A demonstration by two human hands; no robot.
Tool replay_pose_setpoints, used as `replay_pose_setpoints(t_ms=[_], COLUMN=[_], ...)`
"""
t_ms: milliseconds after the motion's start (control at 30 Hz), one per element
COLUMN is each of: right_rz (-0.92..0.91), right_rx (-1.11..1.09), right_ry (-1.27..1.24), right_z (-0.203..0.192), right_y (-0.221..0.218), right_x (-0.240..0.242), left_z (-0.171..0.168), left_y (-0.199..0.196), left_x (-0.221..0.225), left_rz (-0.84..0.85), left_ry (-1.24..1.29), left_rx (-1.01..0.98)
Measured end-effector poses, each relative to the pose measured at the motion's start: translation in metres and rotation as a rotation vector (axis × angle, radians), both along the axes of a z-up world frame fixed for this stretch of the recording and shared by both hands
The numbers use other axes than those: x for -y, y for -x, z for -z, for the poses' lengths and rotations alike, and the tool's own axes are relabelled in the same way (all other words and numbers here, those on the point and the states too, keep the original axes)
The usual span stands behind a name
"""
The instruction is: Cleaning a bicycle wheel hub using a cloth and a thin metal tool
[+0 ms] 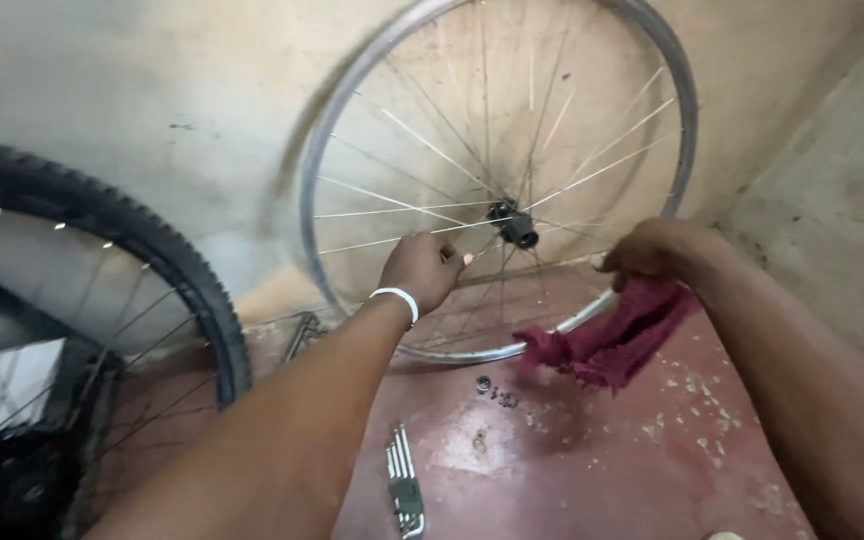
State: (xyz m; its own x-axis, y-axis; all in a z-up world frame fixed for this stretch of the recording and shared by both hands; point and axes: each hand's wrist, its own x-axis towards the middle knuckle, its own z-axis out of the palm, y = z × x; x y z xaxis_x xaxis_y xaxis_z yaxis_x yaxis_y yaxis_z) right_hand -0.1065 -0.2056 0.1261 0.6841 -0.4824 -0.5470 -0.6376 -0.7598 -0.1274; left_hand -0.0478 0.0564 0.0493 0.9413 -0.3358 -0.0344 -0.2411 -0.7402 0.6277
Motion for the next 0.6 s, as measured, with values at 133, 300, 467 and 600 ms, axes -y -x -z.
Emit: replay_pose_setpoints(t_ms=[133,300,467,600], right_rz=[-0.2,-0.342,-0.352,-0.138], right_rx=[-0.038,-0.04,0.002,0.033], right_ry=[0.189,0.286,-0.042,-0.346], right_z=[0.083,0.145,0.188,0.2], right_y=[-0.01,0.036,0.045,0.048], right_x=[0.049,0.025,-0.016,-0.046], left_z=[0.024,0.099,0.2,0.265], left_y=[0.019,0.046,0.078,0.094], left_x=[-0.031,-0.073,-0.11,-0.137], left_rz=[-0.05,-0.152,-0.198,-0.462], left_ry=[-0.042,-0.147,-0.371,-0.3], left_rx=[-0.058,-0.252,-0.37,-0.404])
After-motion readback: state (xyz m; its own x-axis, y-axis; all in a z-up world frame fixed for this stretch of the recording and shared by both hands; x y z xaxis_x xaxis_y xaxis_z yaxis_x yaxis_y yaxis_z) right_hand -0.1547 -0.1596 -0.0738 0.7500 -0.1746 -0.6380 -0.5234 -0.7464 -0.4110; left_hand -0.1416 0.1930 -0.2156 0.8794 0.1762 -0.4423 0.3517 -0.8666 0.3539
